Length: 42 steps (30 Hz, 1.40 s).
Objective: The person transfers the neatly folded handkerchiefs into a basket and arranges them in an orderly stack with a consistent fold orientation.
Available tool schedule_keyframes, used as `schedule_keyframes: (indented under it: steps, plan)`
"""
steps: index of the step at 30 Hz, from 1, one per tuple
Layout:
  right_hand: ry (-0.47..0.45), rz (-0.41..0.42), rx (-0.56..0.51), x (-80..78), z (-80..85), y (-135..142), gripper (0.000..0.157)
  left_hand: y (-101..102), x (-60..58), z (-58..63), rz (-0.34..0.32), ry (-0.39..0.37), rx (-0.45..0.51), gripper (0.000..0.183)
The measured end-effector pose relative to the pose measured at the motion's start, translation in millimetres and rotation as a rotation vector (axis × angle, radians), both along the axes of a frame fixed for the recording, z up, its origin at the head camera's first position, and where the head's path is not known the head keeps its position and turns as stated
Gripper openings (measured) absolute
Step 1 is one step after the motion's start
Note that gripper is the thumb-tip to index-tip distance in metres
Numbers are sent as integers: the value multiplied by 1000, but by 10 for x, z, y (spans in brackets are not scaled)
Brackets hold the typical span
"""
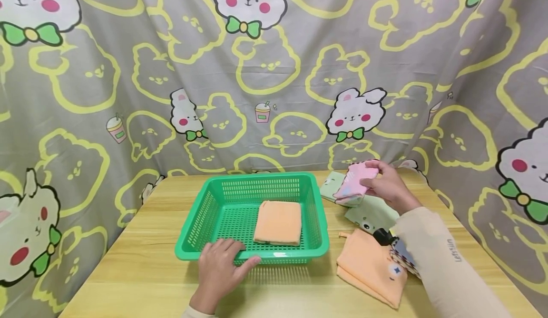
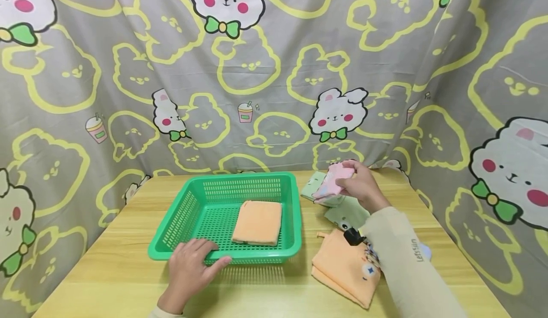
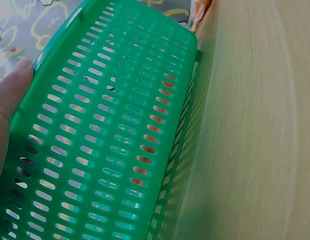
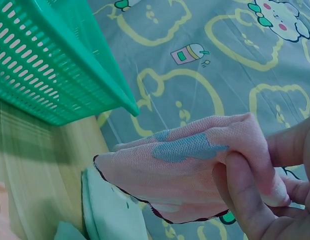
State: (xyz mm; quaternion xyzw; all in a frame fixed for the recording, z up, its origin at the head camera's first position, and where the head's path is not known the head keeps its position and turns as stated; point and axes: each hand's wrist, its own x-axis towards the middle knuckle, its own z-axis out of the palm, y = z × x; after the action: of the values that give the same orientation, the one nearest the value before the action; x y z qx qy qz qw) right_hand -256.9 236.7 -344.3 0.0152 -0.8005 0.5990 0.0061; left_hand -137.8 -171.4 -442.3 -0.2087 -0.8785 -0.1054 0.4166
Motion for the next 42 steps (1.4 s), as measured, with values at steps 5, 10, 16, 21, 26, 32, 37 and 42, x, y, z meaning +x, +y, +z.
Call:
schedule_keyframes:
  steps: [5, 10, 16, 21, 26, 32, 37, 42]
  plan:
    - [-2, 1, 7, -22, -12, -41, 63, 0, 13, -6, -3, 7, 3, 65]
    - [23, 11, 5, -39, 26, -69, 61, 1, 6, -3, 0, 11, 5, 63]
    - [13, 23, -19, -55, 98, -129, 61, -4, 0, 3, -2, 10, 7, 63]
    - [8, 20, -23, -62, 150, -186, 61, -3, 1, 9, -4, 5, 10, 63]
    - [12, 23, -39, -74, 184, -228, 60, -2, -2, 12, -5, 9, 9, 63]
    - [12, 24, -66, -83, 233, -270, 58, 3, -7, 23, -10, 28, 10, 64]
    - [10, 27, -86, -84, 258, -310, 58, 3, -8, 22, -10, 29, 9, 64]
    - [14, 19, -72, -74, 287, -342, 57, 2, -4, 16, -6, 20, 9, 65]
